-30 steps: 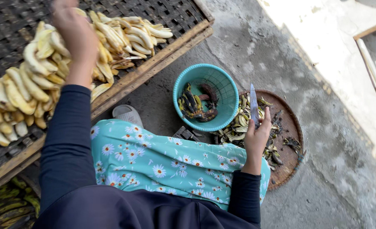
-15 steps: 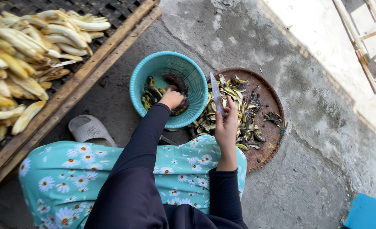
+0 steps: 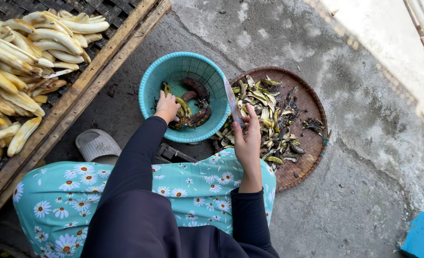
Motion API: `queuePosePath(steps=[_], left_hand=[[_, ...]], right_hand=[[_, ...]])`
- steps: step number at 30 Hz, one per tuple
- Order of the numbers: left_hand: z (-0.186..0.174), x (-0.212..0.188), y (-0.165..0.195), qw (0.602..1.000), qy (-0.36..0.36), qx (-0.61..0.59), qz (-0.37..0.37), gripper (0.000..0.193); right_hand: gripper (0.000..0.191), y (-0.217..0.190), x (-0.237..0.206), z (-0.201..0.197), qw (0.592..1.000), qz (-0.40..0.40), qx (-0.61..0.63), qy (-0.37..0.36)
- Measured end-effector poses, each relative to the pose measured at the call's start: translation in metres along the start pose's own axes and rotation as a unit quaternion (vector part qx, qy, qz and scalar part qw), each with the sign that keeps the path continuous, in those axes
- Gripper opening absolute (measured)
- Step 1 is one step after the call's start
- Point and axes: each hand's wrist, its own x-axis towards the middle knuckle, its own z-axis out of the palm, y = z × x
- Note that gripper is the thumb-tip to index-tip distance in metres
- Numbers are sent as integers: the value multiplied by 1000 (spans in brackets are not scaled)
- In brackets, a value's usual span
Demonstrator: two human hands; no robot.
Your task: The person sits on the ground and peels bananas one at a time, using a knife to help remove the skins. Peeled bananas are placed on a slatted wooden tray, and the peels are discarded onto a round woven tray beside them.
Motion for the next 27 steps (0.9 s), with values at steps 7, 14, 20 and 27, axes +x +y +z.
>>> queuePosePath(steps=[7,14,20,27], left_hand=[[7,16,23,967,-58,-181,-170,51],[-5,-4,40,854,-146,-394,-308,47],[-22,-44,49,376,-18,-899,-225,60],[-54,-130,57,180,-9,-968,175,36]], right_hand=[[60,-1,-8,-1,1000,22,-6,-1],[59,-1,-17,0,1000,-23,-5,8],[60,-20,-31,-6,998,7,52,-22],[63,-68,-61,-18,982,-164,7,-94]])
